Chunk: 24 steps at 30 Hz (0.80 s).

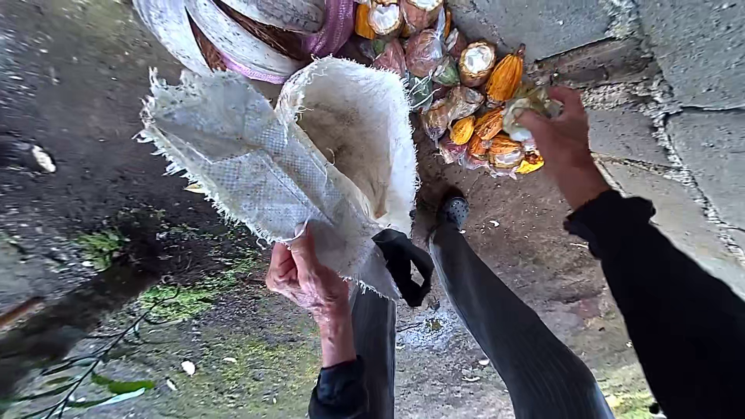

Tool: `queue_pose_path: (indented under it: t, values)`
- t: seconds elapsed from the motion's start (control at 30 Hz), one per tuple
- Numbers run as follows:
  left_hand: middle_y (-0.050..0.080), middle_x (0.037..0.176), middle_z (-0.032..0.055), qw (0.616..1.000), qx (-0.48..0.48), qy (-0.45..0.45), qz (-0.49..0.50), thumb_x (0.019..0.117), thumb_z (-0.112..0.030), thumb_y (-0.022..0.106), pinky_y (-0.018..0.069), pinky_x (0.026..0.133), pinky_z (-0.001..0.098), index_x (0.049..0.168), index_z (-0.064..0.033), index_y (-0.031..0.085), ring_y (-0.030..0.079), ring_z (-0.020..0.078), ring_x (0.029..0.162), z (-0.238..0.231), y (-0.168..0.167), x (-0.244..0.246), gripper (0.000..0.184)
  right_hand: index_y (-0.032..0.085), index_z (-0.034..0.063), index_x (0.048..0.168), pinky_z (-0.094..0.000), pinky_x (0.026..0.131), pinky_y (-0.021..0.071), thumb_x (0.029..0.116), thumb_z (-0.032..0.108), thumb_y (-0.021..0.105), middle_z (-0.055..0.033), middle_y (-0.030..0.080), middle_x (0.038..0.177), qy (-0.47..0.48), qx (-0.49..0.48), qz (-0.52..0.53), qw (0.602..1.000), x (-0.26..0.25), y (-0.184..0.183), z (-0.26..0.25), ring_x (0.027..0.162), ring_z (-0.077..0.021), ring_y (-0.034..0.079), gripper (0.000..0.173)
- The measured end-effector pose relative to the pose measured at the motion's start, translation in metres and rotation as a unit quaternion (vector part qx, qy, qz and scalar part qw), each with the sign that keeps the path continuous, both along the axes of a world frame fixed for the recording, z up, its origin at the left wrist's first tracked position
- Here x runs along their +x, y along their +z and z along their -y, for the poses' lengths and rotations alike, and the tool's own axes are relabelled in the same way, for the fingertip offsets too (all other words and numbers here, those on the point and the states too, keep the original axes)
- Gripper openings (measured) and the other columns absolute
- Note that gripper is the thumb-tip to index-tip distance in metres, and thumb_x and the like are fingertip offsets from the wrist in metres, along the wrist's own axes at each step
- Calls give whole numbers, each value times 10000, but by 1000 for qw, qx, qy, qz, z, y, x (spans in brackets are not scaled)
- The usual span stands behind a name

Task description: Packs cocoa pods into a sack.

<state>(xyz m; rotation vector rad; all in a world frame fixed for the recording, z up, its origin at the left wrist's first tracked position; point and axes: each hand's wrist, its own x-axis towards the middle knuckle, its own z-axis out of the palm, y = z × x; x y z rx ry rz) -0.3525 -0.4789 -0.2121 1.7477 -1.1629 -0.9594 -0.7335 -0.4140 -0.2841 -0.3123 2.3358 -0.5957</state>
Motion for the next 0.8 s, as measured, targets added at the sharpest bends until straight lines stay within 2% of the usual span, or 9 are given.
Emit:
queue_pose_path:
  t: [0.1,0.23,0.33,0.43,0.5,0.57,0.63,0.7,0.8]
  values:
    - [683,771,-53,1000,4,-9,-15,977,-6,517,596,732,263,859,-51,661,685,49,749,-1,0,-5,192,484,189,1465,-462,796,594,963,307,678,-126,652,1243,57,-97,83,990,59,58,4,976,-251,689,551]
    - [692,792,-43,999,13,-16,-26,992,-22,517,604,744,267,897,-40,659,695,61,765,2,-1,-12,172,525,203,1452,-415,710,617,940,269,716,-78,682,1217,83,-195,139,967,130,85,32,933,-198,704,550]
    - [703,824,-29,999,21,-25,-39,995,-22,512,607,769,281,932,-34,667,702,74,792,4,-2,-14,167,589,129,1392,-391,822,619,868,239,813,-74,683,1197,120,-228,190,947,178,85,54,1028,-170,686,581]
    - [697,823,-19,998,15,-24,-51,999,-31,519,608,764,307,931,-38,660,702,97,795,6,-7,-12,157,467,111,1539,-417,943,588,912,329,790,-107,574,1442,207,-228,262,915,190,70,60,1202,-211,634,738]
    - [704,850,-16,998,12,-17,-59,1014,-41,524,610,776,312,971,-34,663,705,103,816,7,-10,-6,145,506,163,1520,-408,889,614,978,338,707,-66,590,1450,172,-214,236,932,169,55,46,1142,-190,677,604]
    - [709,871,-12,998,15,-9,-60,1022,-38,518,612,786,314,1003,-22,659,710,106,827,7,-12,-3,144,522,209,1490,-438,881,601,1017,384,629,-56,608,1422,97,-139,129,977,133,24,9,1139,-205,676,516]
    - [708,870,-15,998,28,-8,-58,1021,-39,518,611,779,306,1012,-22,657,709,102,820,7,-11,-2,141,439,135,1508,-547,927,545,1020,398,612,-169,555,1432,23,-37,68,997,104,-21,-38,1199,-326,623,580]
    - [702,826,-32,998,41,-7,-51,1015,-55,520,603,657,266,992,-48,658,702,84,744,6,-14,-1,140,380,77,1505,-579,849,562,985,432,658,-238,622,1277,-43,40,55,997,92,-72,-65,1066,-380,666,688]
    - [694,809,-20,997,52,-3,-54,1023,-70,500,597,570,275,991,-60,640,699,104,697,6,-15,2,144,253,89,1588,-580,986,547,916,394,754,-272,524,1428,-96,65,95,989,96,-131,-75,1230,-402,605,892]
